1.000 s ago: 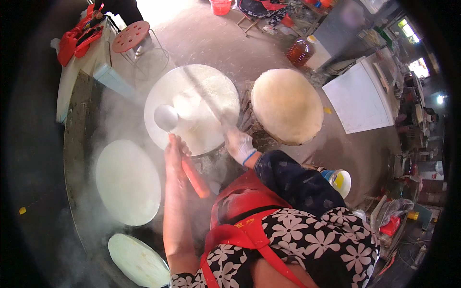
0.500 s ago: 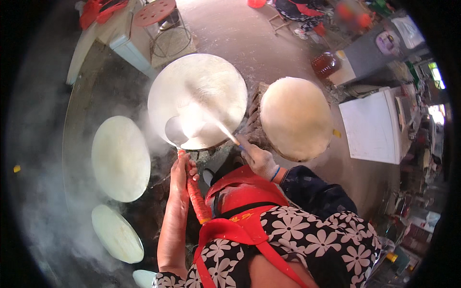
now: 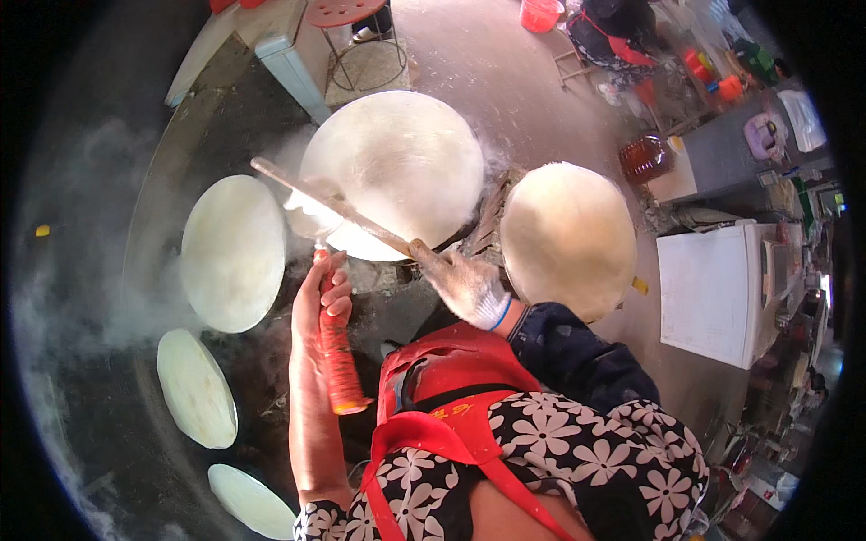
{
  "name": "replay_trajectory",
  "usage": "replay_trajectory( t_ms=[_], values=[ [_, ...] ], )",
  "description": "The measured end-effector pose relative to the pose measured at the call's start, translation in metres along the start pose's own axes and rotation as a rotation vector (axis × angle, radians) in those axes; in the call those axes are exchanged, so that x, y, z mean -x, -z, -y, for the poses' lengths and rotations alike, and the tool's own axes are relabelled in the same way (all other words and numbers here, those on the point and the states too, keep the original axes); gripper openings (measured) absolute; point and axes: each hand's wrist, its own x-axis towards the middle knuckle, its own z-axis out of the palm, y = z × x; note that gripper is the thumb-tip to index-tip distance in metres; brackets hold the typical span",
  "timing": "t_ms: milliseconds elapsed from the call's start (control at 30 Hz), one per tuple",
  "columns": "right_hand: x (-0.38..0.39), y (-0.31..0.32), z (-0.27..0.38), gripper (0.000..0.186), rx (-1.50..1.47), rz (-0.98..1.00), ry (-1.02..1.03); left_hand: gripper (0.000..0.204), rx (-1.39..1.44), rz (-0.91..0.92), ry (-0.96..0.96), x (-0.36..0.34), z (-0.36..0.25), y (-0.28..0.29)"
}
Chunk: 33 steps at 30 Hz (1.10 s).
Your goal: The person ladles batter onto multiple hot circular pans and spreads it into thin crepes using a wooden stick. They flip and remove cooked crepes, then repeat the process across several pans.
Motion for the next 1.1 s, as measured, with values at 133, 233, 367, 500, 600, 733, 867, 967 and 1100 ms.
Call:
replay_trajectory(
  t_ms=[133, 233, 367, 500, 600, 733, 867, 967, 1100],
  values=[
    [-0.011, 0.014, -0.022, 0.062, 0.04, 0.088, 0.003, 0.037, 0.431, 0.316, 0.314, 0.013, 0.003, -0.003],
    [-0.021, 0.017, -0.033, 0.053, -0.076, -0.035, -0.275, 0.039, 0.498, 0.327, 0.306, 0.029, 0.009, 0.003],
    [-0.016, -0.019, -0.051, 0.052, -0.012, 0.035, -0.443, 0.042, 0.467, 0.372, 0.266, 0.061, 0.008, 0.018],
    [0.015, -0.041, -0.023, 0.06, 0.143, 0.378, -0.226, 0.046, 0.499, 0.39, 0.223, 0.097, 0.003, 0.038],
    [0.009, -0.042, -0.016, 0.052, 0.078, 0.436, -0.171, 0.046, 0.516, 0.346, 0.153, 0.127, 0.002, 0.055],
    [-0.013, -0.03, -0.033, 0.046, 0.176, 0.093, -0.388, 0.047, 0.529, 0.31, 0.072, 0.157, 0.007, 0.084],
    [-0.006, -0.025, 0.002, 0.053, 0.175, 0.302, -0.279, 0.046, 0.482, 0.326, -0.104, 0.213, 0.013, 0.1],
    [-0.001, -0.028, 0.03, 0.054, 0.038, 0.252, -0.215, 0.048, 0.504, 0.354, -0.369, 0.252, 0.023, 0.117],
    [-0.015, -0.064, 0.065, 0.054, -0.224, 0.199, -0.112, 0.039, 0.395, 0.056, -0.489, 0.275, 0.023, 0.154]
  ],
)
